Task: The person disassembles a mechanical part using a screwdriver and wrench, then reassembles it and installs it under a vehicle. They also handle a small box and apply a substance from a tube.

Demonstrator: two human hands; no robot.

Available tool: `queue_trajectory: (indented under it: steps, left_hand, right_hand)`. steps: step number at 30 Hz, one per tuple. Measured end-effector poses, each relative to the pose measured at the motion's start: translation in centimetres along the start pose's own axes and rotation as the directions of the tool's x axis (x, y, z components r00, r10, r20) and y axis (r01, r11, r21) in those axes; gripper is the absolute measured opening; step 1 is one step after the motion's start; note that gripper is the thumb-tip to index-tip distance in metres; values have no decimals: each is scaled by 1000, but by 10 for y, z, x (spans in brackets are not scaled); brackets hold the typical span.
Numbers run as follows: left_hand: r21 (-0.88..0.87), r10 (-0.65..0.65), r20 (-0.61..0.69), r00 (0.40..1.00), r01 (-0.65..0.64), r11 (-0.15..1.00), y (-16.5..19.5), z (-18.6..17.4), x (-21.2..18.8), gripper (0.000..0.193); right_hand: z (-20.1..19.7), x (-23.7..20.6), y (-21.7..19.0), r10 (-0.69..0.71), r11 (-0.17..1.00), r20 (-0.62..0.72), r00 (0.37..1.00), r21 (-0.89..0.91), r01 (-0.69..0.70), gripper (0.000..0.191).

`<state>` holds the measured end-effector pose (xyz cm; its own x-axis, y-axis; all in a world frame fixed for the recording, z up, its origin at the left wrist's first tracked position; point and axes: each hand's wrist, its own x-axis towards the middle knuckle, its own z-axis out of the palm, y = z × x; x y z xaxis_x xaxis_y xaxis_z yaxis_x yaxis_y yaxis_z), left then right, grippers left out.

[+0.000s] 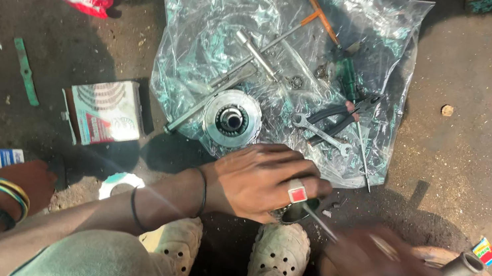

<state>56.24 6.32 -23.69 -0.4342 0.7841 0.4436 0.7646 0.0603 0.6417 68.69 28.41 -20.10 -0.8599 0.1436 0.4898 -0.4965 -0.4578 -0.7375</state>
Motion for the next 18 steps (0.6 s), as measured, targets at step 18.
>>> queue_trajectory:
  steps: [18]
  left_hand:
    - [-20, 103, -212, 972, -109, 994, -2, -5, 4, 43]
  right_hand:
    - [-6, -2, -3, -90, 996, -30, 995, -31, 89, 21]
